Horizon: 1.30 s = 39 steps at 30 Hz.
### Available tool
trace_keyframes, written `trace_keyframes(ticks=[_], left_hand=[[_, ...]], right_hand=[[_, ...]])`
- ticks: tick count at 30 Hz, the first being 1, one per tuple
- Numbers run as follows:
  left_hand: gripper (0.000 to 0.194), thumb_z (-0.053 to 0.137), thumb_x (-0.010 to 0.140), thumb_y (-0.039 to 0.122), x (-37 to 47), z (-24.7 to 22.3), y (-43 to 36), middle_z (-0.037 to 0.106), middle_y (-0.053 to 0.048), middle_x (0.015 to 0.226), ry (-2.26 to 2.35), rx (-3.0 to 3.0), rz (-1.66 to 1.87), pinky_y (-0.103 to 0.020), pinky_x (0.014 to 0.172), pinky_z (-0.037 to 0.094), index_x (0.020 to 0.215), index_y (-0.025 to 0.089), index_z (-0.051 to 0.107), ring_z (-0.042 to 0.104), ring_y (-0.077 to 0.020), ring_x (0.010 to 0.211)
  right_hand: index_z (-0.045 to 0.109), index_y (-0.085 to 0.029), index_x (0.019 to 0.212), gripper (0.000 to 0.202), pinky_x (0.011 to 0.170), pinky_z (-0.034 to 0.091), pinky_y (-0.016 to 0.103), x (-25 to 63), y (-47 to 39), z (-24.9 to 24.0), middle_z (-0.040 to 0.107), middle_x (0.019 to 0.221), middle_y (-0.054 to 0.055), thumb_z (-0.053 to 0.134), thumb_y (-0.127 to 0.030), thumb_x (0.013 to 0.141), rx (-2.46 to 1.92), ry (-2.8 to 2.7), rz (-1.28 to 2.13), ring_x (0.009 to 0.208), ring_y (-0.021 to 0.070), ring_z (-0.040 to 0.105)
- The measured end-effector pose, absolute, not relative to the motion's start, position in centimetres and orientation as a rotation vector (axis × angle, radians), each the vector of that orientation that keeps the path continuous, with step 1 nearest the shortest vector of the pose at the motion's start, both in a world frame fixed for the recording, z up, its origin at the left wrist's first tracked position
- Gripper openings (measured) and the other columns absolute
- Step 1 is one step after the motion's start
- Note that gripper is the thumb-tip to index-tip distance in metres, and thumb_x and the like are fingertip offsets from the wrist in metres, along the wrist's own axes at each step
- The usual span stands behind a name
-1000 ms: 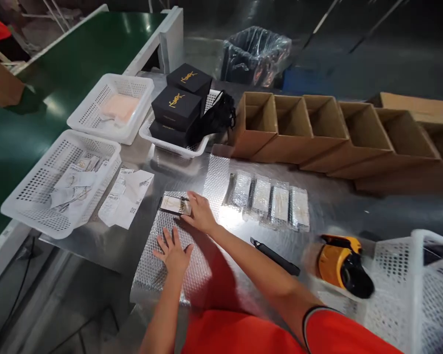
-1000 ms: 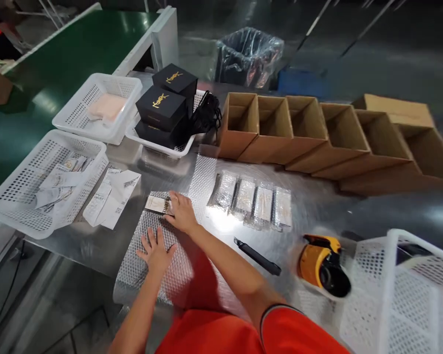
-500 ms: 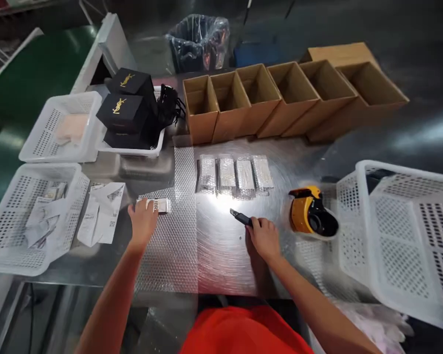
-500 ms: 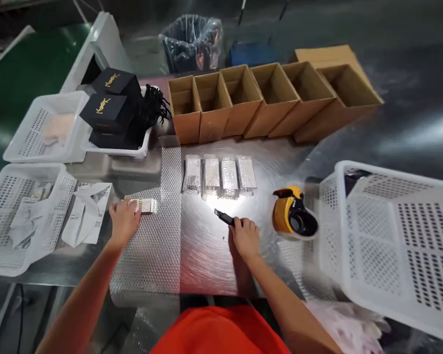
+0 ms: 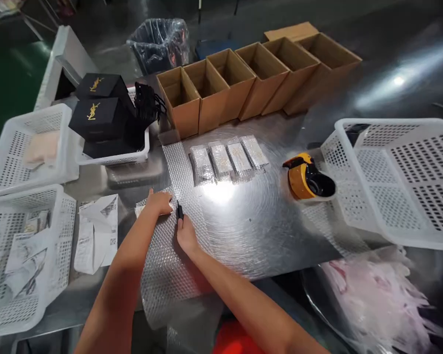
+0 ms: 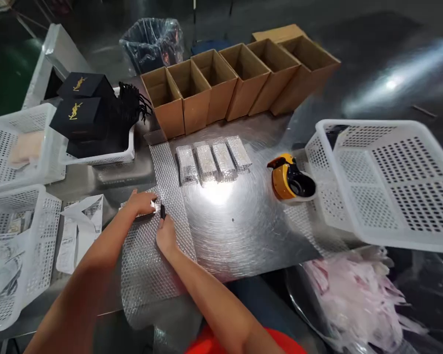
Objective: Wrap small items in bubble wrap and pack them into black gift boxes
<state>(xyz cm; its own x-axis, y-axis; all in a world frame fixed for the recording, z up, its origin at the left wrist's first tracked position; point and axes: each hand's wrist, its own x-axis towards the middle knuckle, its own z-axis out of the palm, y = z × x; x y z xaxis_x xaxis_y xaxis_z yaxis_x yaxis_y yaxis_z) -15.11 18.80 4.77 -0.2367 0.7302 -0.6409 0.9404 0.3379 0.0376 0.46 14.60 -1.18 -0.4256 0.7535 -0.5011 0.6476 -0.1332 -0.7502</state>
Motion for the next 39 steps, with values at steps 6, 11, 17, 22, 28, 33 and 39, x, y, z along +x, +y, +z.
trace_keyframes(ticks=[6, 11, 17, 22, 28, 33, 39], left_hand=[[0.054, 0.06, 0.081, 0.032, -14.9, 4.7, 18.5, 0.061, -0.01, 0.142, 2.032, 1.472, -0.492, -0.061, 0.12, 0.015, 0.135, 0.028, 0.06, 0.056, -0.0339, 0.129], [0.055, 0.056, 0.084, 0.031, -14.7, 4.8, 18.3, 0.051, -0.01, 0.151, 2.035, 1.464, -0.478, -0.059, 0.121, 0.013, 0.139, 0.026, 0.055, 0.053, -0.0326, 0.133], [0.058, 0.054, 0.085, 0.033, -14.7, 5.0, 18.2, 0.048, -0.011, 0.154, 2.029, 1.471, -0.49, -0.058, 0.121, 0.012, 0.142, 0.024, 0.053, 0.052, -0.0318, 0.133], [0.057, 0.054, 0.085, 0.033, -14.7, 4.8, 18.0, 0.049, -0.009, 0.154, 2.039, 1.5, -0.473, -0.059, 0.12, 0.013, 0.142, 0.027, 0.053, 0.055, -0.0318, 0.131], [0.052, 0.05, 0.087, 0.028, -14.4, 4.7, 18.1, 0.06, -0.009, 0.143, 2.068, 1.541, -0.486, -0.06, 0.12, 0.013, 0.139, 0.029, 0.056, 0.059, -0.031, 0.124], [0.045, 0.042, 0.09, 0.021, -13.6, 4.6, 18.6, 0.07, -0.011, 0.126, 2.11, 1.558, -0.55, -0.062, 0.119, 0.008, 0.128, 0.026, 0.066, 0.065, -0.0299, 0.113], [0.045, 0.042, 0.089, 0.016, -13.0, 4.8, 18.9, 0.071, -0.013, 0.121, 2.147, 1.562, -0.597, -0.064, 0.119, -0.002, 0.125, 0.022, 0.069, 0.063, -0.0328, 0.113]], right_hand=[[0.054, -0.011, 0.12, 0.032, 0.08, 0.044, 0.032, -0.7, 16.0, -0.6, 0.066, 0.108, 0.019, 0.03, -0.023, 0.102, -1.779, -2.212, 1.466, 0.096, 0.0255, 0.063], [0.055, -0.013, 0.117, 0.031, 0.077, 0.044, 0.031, -0.9, 16.1, 0.2, 0.065, 0.105, 0.017, 0.031, -0.027, 0.103, -1.833, -2.252, 1.435, 0.092, 0.0247, 0.064], [0.055, -0.013, 0.12, 0.032, 0.079, 0.045, 0.03, -0.6, 16.2, 0.8, 0.064, 0.106, 0.016, 0.03, -0.025, 0.104, -1.82, -2.276, 1.43, 0.094, 0.0241, 0.064], [0.054, -0.012, 0.12, 0.033, 0.077, 0.046, 0.033, -0.9, 16.2, 0.5, 0.064, 0.106, 0.017, 0.029, -0.025, 0.103, -1.838, -2.311, 1.379, 0.092, 0.0253, 0.064], [0.055, -0.011, 0.12, 0.032, 0.078, 0.048, 0.034, -1.7, 16.9, 1.3, 0.065, 0.109, 0.02, 0.031, -0.026, 0.104, -1.929, -2.308, 1.436, 0.096, 0.0273, 0.067], [0.053, -0.012, 0.122, 0.032, 0.08, 0.049, 0.036, -2.0, 17.2, 1.3, 0.065, 0.11, 0.021, 0.032, -0.027, 0.103, -1.903, -2.342, 1.465, 0.097, 0.028, 0.068], [0.057, -0.011, 0.119, 0.028, 0.078, 0.05, 0.036, -0.5, 15.8, 1.2, 0.068, 0.106, 0.021, 0.04, -0.025, 0.1, -1.918, -2.36, 1.458, 0.096, 0.0288, 0.069]])
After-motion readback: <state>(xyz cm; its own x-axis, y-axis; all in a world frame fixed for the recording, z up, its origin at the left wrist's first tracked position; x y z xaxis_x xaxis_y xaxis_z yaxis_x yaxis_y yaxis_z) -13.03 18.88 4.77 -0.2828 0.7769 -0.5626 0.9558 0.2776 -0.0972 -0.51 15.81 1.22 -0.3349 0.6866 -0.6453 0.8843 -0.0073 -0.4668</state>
